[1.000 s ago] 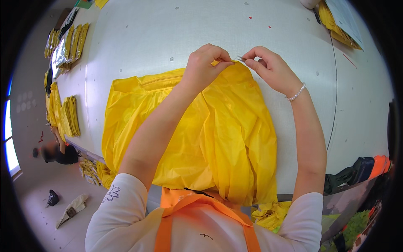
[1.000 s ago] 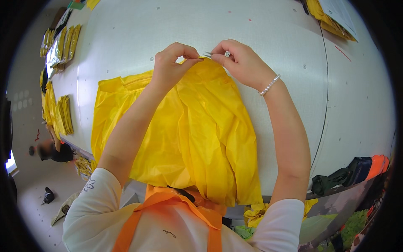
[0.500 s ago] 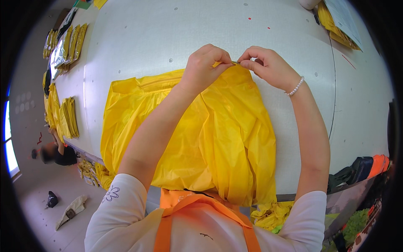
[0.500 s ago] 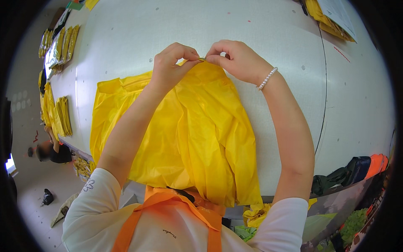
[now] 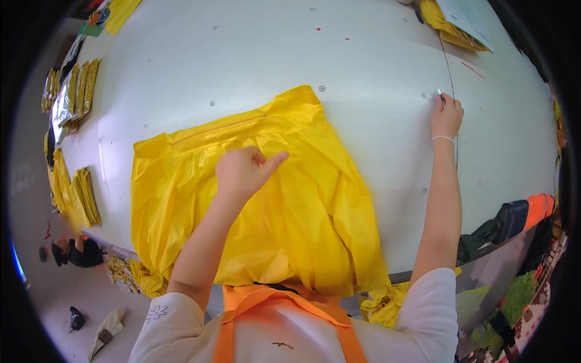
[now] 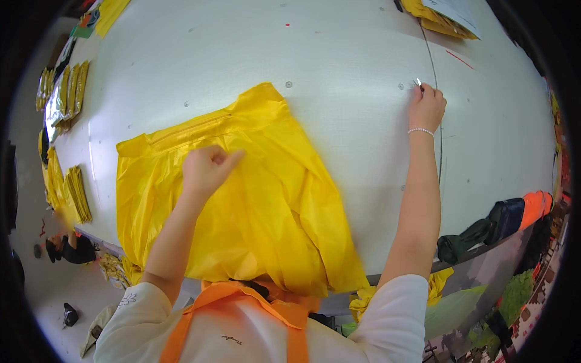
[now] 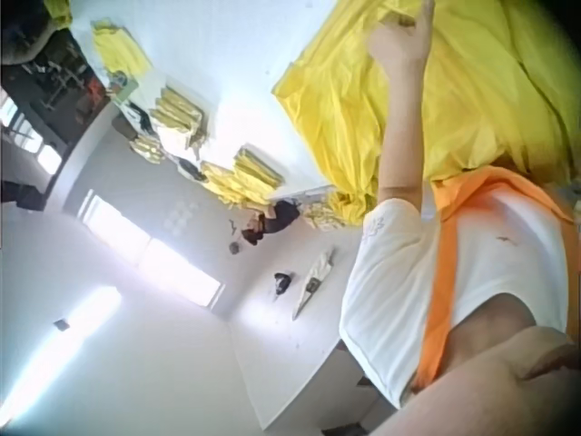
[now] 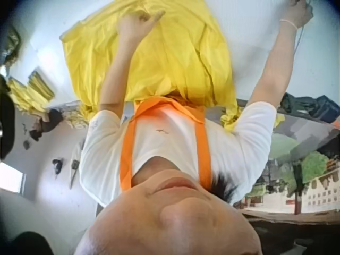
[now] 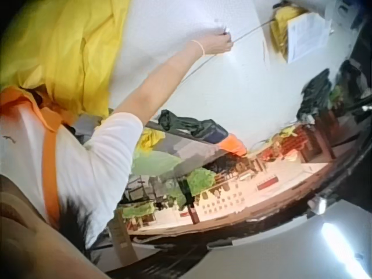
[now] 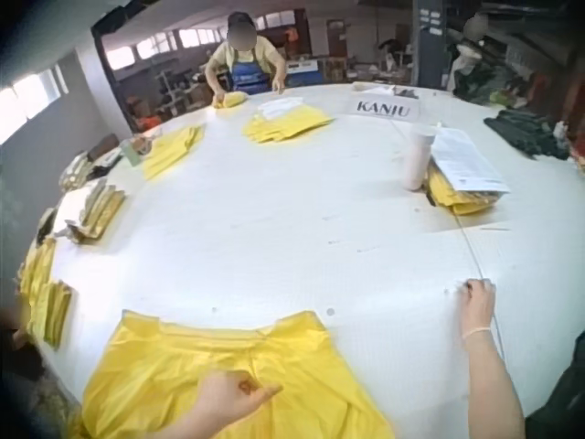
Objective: The person folds a yellow raincoat on a white table, smoothing and aligning the fabric, then uses a small blade to cut threads or tags. The person continues folding and arranging the garment into a compact shape.
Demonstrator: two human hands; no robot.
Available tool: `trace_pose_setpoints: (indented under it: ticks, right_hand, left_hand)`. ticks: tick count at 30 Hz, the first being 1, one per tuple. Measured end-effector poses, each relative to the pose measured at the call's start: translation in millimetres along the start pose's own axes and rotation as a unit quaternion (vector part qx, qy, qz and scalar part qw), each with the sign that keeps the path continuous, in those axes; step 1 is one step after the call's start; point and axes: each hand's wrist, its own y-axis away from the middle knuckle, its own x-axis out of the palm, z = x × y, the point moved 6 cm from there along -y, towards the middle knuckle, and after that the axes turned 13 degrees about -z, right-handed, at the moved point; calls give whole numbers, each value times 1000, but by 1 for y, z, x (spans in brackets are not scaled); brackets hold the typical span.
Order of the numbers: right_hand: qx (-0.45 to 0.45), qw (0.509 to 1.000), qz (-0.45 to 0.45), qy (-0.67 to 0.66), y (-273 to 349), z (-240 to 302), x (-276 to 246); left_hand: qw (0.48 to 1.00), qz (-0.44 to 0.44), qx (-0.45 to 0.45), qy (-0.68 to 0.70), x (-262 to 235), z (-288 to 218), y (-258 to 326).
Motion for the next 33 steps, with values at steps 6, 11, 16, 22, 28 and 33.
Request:
trace_pose_setpoints:
  ticks: [6, 11, 16, 22, 28, 33]
  right_hand:
    - [-129, 979, -50, -152, 61, 58, -37]
    - [90, 841, 322, -425, 181, 157, -65]
    - [72, 873, 203, -438, 182, 187, -92]
    - [-295, 893, -13, -338, 202, 238, -192]
    - [-304, 889, 29, -341, 207, 237, -203]
    - [-79, 830, 280, -477, 198, 225, -171]
  left_hand:
    - [999, 21, 15, 31, 35, 0, 14]
    - [997, 23, 22, 66, 52, 19, 8]
    - [975, -76, 31, 208, 10, -8, 19]
    - [903, 36, -81, 420, -14, -21, 10]
    - [784, 67, -157, 597, -19, 0, 25]
    - [790, 9, -132, 598, -26, 15, 43]
